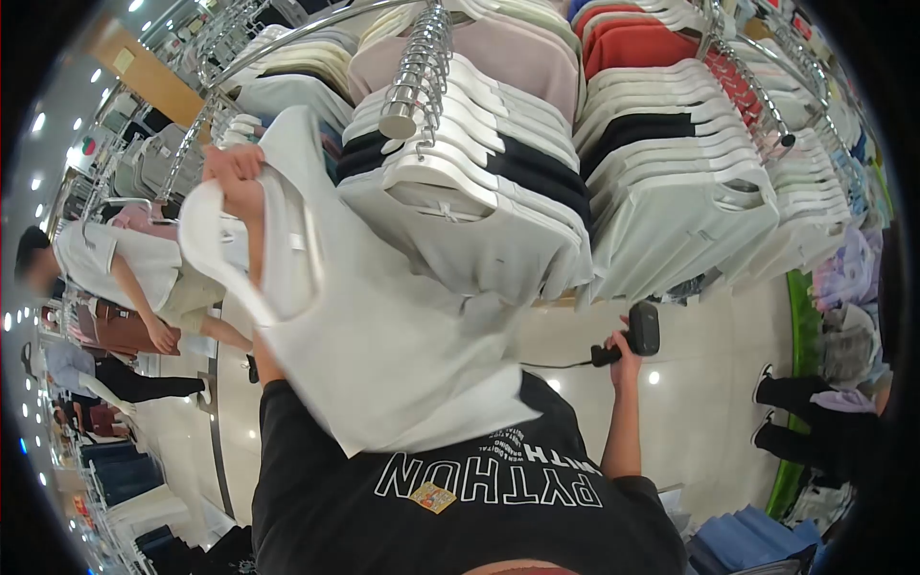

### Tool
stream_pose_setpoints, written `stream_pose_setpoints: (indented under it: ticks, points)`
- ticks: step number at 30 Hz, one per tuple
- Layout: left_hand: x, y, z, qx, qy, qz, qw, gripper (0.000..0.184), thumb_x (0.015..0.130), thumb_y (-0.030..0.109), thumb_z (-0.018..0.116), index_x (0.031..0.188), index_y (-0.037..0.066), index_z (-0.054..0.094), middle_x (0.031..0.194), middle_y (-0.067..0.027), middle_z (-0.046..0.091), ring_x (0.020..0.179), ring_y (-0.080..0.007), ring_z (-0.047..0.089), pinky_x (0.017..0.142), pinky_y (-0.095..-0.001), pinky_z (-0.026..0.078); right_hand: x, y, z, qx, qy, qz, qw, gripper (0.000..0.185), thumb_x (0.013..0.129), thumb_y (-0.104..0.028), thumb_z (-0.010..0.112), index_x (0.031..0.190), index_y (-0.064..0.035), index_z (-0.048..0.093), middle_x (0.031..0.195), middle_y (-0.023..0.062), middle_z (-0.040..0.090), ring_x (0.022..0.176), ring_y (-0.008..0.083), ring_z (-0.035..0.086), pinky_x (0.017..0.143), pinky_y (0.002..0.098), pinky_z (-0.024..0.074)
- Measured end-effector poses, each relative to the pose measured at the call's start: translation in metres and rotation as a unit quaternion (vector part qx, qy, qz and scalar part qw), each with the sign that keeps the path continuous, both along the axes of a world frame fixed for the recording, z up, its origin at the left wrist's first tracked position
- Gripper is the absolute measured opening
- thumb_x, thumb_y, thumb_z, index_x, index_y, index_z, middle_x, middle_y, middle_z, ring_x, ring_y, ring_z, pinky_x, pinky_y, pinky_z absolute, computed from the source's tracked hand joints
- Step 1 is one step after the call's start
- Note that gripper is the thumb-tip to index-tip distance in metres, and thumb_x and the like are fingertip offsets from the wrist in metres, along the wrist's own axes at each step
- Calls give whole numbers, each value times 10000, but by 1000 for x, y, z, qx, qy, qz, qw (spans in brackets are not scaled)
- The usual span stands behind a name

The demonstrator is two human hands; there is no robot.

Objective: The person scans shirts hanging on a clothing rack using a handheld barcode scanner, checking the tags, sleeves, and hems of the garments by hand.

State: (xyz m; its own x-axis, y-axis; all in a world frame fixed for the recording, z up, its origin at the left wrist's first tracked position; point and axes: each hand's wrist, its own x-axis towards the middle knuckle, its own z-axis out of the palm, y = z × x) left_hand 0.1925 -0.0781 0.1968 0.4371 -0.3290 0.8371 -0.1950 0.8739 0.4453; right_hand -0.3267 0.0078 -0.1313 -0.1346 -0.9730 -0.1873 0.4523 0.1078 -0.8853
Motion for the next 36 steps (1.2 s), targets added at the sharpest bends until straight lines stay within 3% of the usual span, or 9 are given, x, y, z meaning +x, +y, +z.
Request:
stream_pose_setpoints:
  ticks: [6,9,12,14,20,23,25,29,36]
  points:
    - [42,21,7,33,231,-298,925,476,918,246,424,483,173,246,423,38,241,405,-102,251,478,-249,309,40,-39,79,-193,18,143,971,400,775,-242,603,1063,28,537,953,108,537,929,203,512,867,359,390]
    - [34,54,-2,17,280,-494,823,468,896,205,434,475,176,231,411,52,221,381,-84,240,451,-243,301,66,-49,124,-313,65,238,917,525,706,-370,625,1044,26,558,1130,152,471,1049,240,466,945,410,334]
    - [-19,106,0,48,345,-532,772,457,884,187,449,479,176,238,408,60,225,367,-69,238,423,-236,297,100,-38,174,-377,75,302,873,592,678,-375,648,1111,8,521,1258,166,411,1152,269,424,976,431,302]
    - [-48,132,-26,55,343,-461,817,432,873,190,449,481,176,269,402,58,259,370,-76,275,411,-231,297,119,-40,191,-447,106,336,822,592,703,-298,663,1191,-27,465,1301,157,391,1204,289,393,990,433,288]
    - [-102,149,-89,200,-34,-424,882,387,816,161,531,494,113,321,530,-33,447,489,-149,401,498,-277,334,162,-15,230,-444,325,384,742,642,710,-314,648,1246,-40,427,1360,134,362,1297,308,273,1029,451,209]
    - [-140,145,-77,305,-24,-487,818,352,771,107,597,530,85,342,617,-69,479,583,-181,441,570,-306,355,165,-25,232,-463,282,473,695,692,624,-401,669,1187,-43,491,1312,140,404,1194,306,376,1007,440,219]
    - [-150,121,-86,185,-150,-472,849,254,735,95,647,603,76,431,676,-79,506,641,-199,474,619,-317,379,156,-31,229,-477,281,526,646,722,555,-396,703,1140,-23,505,1180,121,487,1013,303,490,915,404,333]
    - [-163,86,-94,48,-285,-444,848,188,718,115,682,689,68,501,717,-83,528,679,-212,501,653,-319,401,152,-23,208,-365,188,558,721,623,574,-310,719,1060,18,507,1030,119,513,849,262,554,721,324,452]
    - [-155,59,-103,108,-382,-402,825,198,721,176,704,803,62,564,742,-80,548,700,-218,528,675,-312,424,139,-25,185,-256,144,574,764,668,594,-306,750,1131,5,502,1045,117,569,928,228,577,818,330,438]
